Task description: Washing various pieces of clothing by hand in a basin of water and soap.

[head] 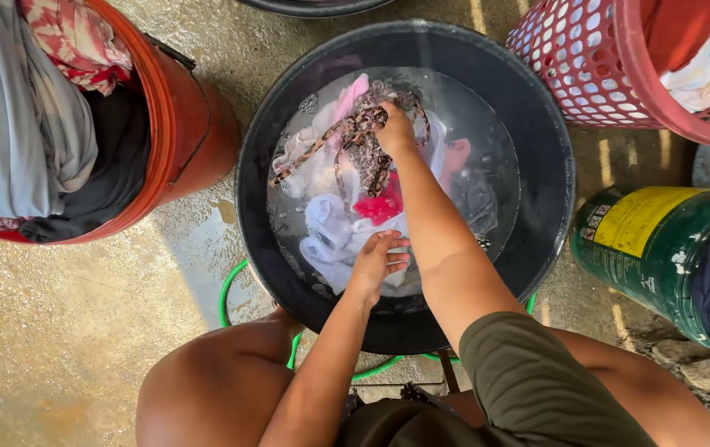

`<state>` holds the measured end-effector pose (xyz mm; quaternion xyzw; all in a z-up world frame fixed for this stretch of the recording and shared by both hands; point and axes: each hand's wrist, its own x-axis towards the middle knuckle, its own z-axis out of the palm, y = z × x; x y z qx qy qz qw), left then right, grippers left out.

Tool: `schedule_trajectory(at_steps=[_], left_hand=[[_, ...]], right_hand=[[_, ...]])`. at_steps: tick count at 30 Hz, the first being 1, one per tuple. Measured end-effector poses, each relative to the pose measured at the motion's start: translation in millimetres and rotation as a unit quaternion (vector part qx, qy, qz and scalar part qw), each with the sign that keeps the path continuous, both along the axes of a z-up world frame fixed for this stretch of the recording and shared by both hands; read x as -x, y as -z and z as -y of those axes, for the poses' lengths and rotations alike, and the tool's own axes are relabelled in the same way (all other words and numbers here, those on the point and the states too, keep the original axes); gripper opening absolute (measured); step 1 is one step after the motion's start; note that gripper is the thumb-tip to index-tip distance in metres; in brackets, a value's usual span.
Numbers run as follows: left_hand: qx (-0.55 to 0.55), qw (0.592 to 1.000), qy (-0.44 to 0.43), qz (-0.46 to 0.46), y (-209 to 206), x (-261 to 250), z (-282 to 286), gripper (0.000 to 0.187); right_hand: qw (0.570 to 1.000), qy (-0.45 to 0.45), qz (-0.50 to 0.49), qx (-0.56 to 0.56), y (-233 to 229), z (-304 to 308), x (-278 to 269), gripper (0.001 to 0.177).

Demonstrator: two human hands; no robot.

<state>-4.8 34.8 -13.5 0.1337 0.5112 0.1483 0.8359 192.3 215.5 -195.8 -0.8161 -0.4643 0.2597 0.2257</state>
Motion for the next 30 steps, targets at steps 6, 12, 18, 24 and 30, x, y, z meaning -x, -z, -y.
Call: schedule_trajectory(at_steps=[6, 12, 18, 24, 30], left_hand=[[-0.023, 1.0, -0.006, 0.007, 3.9, 0.6, -1.8, 0.035], [-0.141, 0.989, 0.03, -0.028, 48.5, -11.0, 16.3, 0.033], [-0.427, 0.9, 0.052, -0.067, 98.4, -10.1, 22.3, 0.054], [-0.695, 0.667, 0.203, -0.172, -57.0, -3.5, -0.5, 0.134], [-0.556, 0.756, 0.305, -0.163, -72.6, 11.0, -17.7, 0.103]], right_hand=[[0.998, -0.044, 0.039, -0.025, -14.0, 134.5, 10.8, 0.044], [0.978, -0.026, 0.087, 0.19, -15.5, 279.6, 2.9, 0.04], [0.876, 0.162, -0.447, -0.082, -52.3, 285.0, 9.7, 0.036], [0.919, -0.09, -0.359, -0.137, -294.9, 264.6, 19.3, 0.036], [0.756, 0.078, -0.587, -0.278, -373.7, 284.8, -0.3, 0.033]])
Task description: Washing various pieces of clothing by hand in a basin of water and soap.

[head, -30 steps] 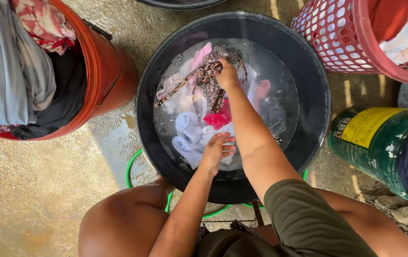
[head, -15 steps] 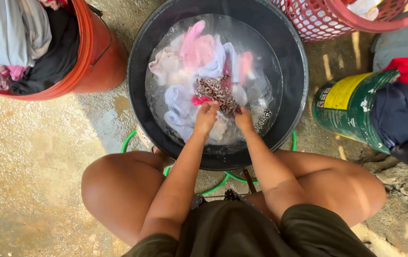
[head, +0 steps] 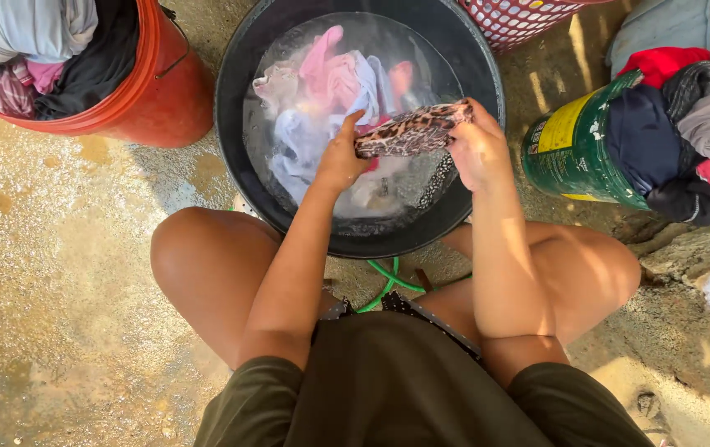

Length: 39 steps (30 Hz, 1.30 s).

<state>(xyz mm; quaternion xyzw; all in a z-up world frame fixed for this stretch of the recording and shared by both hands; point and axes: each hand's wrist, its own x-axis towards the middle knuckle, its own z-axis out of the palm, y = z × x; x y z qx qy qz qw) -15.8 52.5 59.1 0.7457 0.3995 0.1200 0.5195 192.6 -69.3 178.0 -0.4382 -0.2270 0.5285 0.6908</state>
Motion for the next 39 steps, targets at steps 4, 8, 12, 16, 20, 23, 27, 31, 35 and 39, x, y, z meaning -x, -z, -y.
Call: schedule_trajectory(at_steps=[4, 8, 12, 16, 20, 23, 27, 31, 35, 39], left_hand=[[0.015, 0.995, -0.053, 0.086, -24.1, 13.9, 3.9, 0.09], [0.061, 0.969, 0.001, 0.238, -61.9, 18.0, 19.8, 0.081], [0.079, 0.927, 0.091, 0.355, -50.0, 18.7, 26.8, 0.068], [0.411, 0.772, -0.006, 0.485, -48.0, 24.5, 11.1, 0.065], [0.426, 0.781, -0.206, 0.407, -34.2, 13.0, 10.8, 0.065], [0.555, 0.729, -0.225, 0.332, -37.4, 7.3, 24.1, 0.065], [0.565, 0.692, -0.124, 0.433, 20.5, 2.2, 28.7, 0.045], [0.533, 0.677, -0.105, 0.497, 70.9, 0.0, 26.2, 0.036], [0.487, 0.586, -0.053, 0.645, 107.7, -5.2, 38.5, 0.04], [0.527, 0.632, -0.195, 0.534, 66.1, 4.9, 37.2, 0.046]], right_hand=[[0.993, 0.049, 0.062, 0.088, 119.6, 12.6, -29.9, 0.037], [0.93, -0.017, -0.051, 0.364, 117.0, -0.5, 27.9, 0.053], [0.917, -0.018, -0.295, 0.269, 132.3, -20.4, 69.8, 0.056], [0.946, -0.004, -0.283, 0.158, 128.1, -34.8, 79.2, 0.043], [0.989, 0.07, -0.128, 0.034, 63.0, -40.3, 114.8, 0.03], [0.977, 0.138, 0.161, -0.017, 12.8, -40.7, 142.9, 0.027], [0.804, 0.159, 0.567, -0.077, -1.6, -39.8, 151.1, 0.021], [0.775, 0.133, 0.609, -0.102, 0.6, -38.0, 157.1, 0.03], [0.75, 0.073, 0.643, -0.133, 0.2, -38.6, 162.5, 0.028], [0.741, 0.033, 0.661, -0.115, 10.7, -39.4, 159.3, 0.027]])
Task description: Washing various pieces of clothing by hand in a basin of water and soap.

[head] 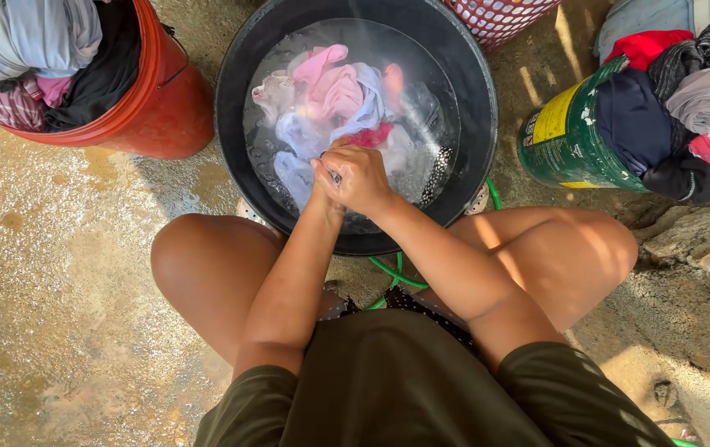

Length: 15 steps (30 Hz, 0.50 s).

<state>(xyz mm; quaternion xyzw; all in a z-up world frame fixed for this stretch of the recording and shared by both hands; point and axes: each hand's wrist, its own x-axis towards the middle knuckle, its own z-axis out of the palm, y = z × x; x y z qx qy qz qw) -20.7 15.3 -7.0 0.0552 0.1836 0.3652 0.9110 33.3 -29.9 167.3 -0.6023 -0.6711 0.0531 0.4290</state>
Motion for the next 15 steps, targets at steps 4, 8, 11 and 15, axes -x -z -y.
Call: schedule_trajectory(at_steps=[4, 8, 11, 15], left_hand=[[-0.077, 0.989, 0.01, 0.126, 38.9, -2.0, 0.2, 0.032], [0.018, 0.998, 0.018, -0.056, 53.4, -7.0, -3.0, 0.033], [0.095, 0.984, 0.015, -0.15, 53.7, -5.1, -12.2, 0.031], [0.155, 0.965, 0.004, -0.209, 34.7, 3.6, -28.1, 0.056]], right_hand=[[1.0, -0.02, 0.001, 0.015, -2.2, 2.7, -5.7, 0.028], [0.997, -0.021, -0.045, 0.063, 20.9, 3.3, -14.1, 0.027], [0.985, -0.01, -0.119, 0.127, 35.8, 3.2, -24.1, 0.024], [0.911, -0.041, -0.349, 0.218, 59.7, 9.6, -55.9, 0.048]])
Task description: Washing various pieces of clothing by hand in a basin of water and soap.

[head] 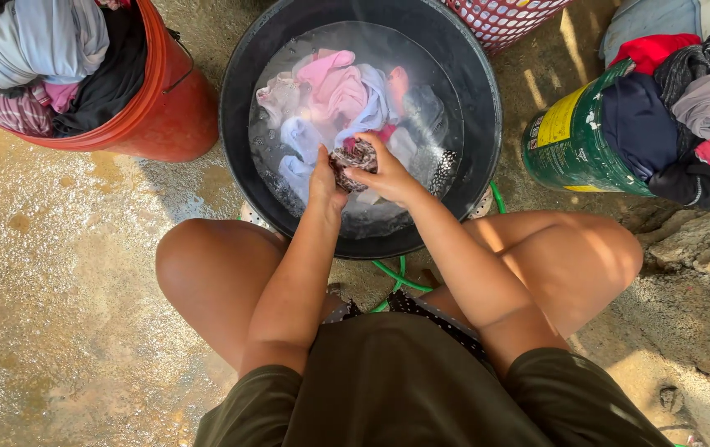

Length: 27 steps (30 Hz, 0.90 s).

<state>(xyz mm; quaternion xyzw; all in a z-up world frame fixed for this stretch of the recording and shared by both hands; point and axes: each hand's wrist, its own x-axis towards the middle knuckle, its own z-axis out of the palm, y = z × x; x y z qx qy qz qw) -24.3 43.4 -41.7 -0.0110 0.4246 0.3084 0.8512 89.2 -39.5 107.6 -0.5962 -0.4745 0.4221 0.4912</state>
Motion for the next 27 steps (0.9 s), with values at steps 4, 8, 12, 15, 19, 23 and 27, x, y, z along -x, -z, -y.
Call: schedule_trajectory(at_steps=[4, 8, 12, 15, 19, 23, 27], left_hand=[[-0.066, 0.997, 0.027, 0.035, -37.0, -2.6, -2.1, 0.073], [-0.123, 0.977, 0.137, -0.105, -46.6, -5.0, -2.4, 0.073], [-0.126, 0.977, 0.161, -0.06, -18.2, -7.2, -0.9, 0.074], [-0.121, 0.977, 0.169, -0.038, -11.4, -10.6, -2.7, 0.073], [-0.099, 0.979, 0.165, -0.065, -16.8, -10.1, -1.8, 0.068], [-0.084, 0.983, 0.15, -0.062, -20.3, 0.5, 8.9, 0.06], [-0.097, 0.984, 0.146, -0.044, -28.3, -1.9, 9.2, 0.051]], right_hand=[[0.952, 0.055, -0.276, 0.123, 31.9, -0.5, -69.6, 0.045], [0.885, 0.124, -0.448, 0.021, -21.8, -24.4, -173.0, 0.027], [0.861, 0.188, -0.445, -0.158, -93.5, -57.3, -284.8, 0.054], [0.838, 0.344, -0.418, -0.067, -70.4, -66.7, -350.5, 0.066], [0.849, 0.418, -0.317, -0.06, -21.3, -66.1, -329.5, 0.058], [0.932, 0.287, -0.192, 0.111, 74.3, -28.8, -271.8, 0.047], [0.902, 0.249, -0.104, 0.336, 214.4, 21.7, -242.0, 0.038]])
